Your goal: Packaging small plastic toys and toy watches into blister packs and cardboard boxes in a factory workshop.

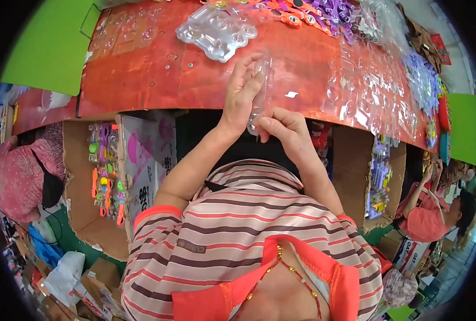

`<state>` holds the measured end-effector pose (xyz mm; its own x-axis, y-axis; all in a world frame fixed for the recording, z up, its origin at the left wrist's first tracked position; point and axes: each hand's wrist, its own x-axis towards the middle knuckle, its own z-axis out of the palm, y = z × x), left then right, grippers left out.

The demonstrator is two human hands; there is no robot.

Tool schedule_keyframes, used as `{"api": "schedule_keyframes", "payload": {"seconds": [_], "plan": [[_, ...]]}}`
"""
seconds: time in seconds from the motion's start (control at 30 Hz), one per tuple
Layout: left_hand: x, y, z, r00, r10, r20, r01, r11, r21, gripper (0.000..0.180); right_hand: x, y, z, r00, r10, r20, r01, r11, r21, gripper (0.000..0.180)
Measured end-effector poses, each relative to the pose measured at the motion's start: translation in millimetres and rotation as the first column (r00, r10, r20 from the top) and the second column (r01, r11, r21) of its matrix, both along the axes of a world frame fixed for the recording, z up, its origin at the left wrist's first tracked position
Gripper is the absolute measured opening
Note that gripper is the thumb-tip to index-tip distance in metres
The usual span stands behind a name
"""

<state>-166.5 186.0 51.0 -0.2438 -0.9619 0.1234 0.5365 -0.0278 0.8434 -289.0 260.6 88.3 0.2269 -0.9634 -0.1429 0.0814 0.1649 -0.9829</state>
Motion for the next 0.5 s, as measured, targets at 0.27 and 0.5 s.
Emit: {"api": "schedule_keyframes", "payload": {"seconds": [0.27,0.5], "plan": [[0,-1,-9,0.999,-0.024,0.032,0.024,1.0,0.005,0.039,1,2,-8,0.995,0.021,0.093,-0.019,1.0,-0.019,0.018],[23,41,11,0.952,-0.229,0.205,0.225,0.973,0.043,0.065,-2,2,-18,0.98,-0.16,-0.116,0.143,0.98,-0.14,0.017]]}}
